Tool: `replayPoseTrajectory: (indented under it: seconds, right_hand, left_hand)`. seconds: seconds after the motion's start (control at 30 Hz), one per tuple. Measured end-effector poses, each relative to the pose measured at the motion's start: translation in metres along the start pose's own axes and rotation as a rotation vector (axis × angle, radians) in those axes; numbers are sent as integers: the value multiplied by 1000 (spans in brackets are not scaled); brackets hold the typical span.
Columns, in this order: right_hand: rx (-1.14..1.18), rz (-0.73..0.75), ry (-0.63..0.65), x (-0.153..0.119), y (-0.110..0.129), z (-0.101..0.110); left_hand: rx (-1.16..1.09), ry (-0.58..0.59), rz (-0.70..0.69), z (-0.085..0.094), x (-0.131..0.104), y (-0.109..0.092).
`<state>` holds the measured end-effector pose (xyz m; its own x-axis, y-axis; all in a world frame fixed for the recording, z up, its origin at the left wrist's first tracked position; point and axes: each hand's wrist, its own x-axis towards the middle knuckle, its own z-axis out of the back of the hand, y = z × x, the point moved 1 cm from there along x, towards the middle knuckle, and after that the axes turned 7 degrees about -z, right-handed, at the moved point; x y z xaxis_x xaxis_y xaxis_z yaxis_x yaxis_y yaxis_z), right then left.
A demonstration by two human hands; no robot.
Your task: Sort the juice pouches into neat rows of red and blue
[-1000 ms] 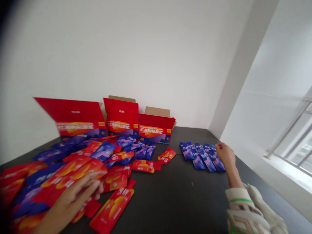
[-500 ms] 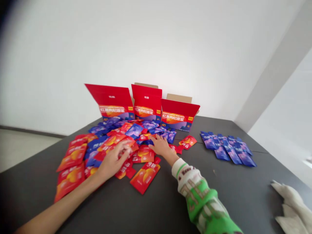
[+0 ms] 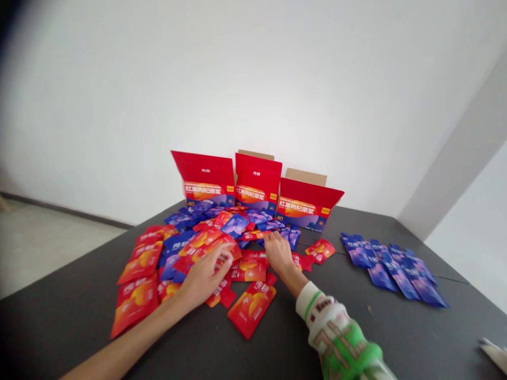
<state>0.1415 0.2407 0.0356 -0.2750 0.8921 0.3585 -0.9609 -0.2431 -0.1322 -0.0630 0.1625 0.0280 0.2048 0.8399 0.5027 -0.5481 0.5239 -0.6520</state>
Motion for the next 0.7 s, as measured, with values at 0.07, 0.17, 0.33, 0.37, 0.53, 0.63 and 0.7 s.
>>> replayPoseTrajectory:
  seconds: [0.07,0.17,0.33,0.37,0.53,0.63,0.7]
  right_hand:
    - [6,17,-49,-6,-7,21]
    - [49,84,-167,-27,-9,52]
    - [183,292,-367,-91,26,72]
    - [219,330,-389,-102,35,71]
    - [478,469,-336,-121,57,63]
    - [768,169,-349,-109,48,64]
    - [920,-118,-402,-101,41,63]
  left_hand:
    - [-261,6,94,-1,1,-1]
    - [-796,126,332,-4,1,-9]
    - [-1347,349,540,-14,-5,-38]
    - [-1335,293,552,-17,-7,-41]
    - [-866,-100,485,-22,-13,-42]
    - [-664,-107,360,-22,-15,-43]
    - [-617,-73,288,-22,-14,-46]
